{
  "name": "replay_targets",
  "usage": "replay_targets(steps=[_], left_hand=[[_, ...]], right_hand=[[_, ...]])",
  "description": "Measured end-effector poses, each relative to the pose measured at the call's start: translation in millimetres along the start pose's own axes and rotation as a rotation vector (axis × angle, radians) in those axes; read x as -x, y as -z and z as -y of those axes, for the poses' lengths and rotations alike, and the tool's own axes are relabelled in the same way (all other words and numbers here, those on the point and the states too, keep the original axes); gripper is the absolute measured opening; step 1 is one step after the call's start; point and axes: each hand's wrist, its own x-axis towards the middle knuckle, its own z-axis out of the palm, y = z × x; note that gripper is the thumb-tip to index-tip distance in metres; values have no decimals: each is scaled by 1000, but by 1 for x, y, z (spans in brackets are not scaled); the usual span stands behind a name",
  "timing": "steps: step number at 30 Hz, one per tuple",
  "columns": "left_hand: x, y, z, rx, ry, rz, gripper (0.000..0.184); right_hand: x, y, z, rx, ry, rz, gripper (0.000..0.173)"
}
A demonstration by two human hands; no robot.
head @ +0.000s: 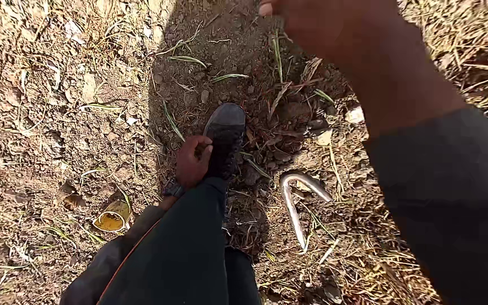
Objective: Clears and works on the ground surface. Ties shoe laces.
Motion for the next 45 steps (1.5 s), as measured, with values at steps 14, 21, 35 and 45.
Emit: replay_targets(steps=[14,21,35,45], left_hand=[[0,-8,7,53,-42,-34,21],[2,-6,4,9,-24,-45,23],[4,-8,4,70,-14,-107,23],[9,-10,8,107,-66,-118,23]], right_hand=[[97,-128,-9,170,590,326,26],[89,-151,2,80,417,255,12],[94,-160,8,19,294,158,17],[87,-148,20,69,214,303,18]])
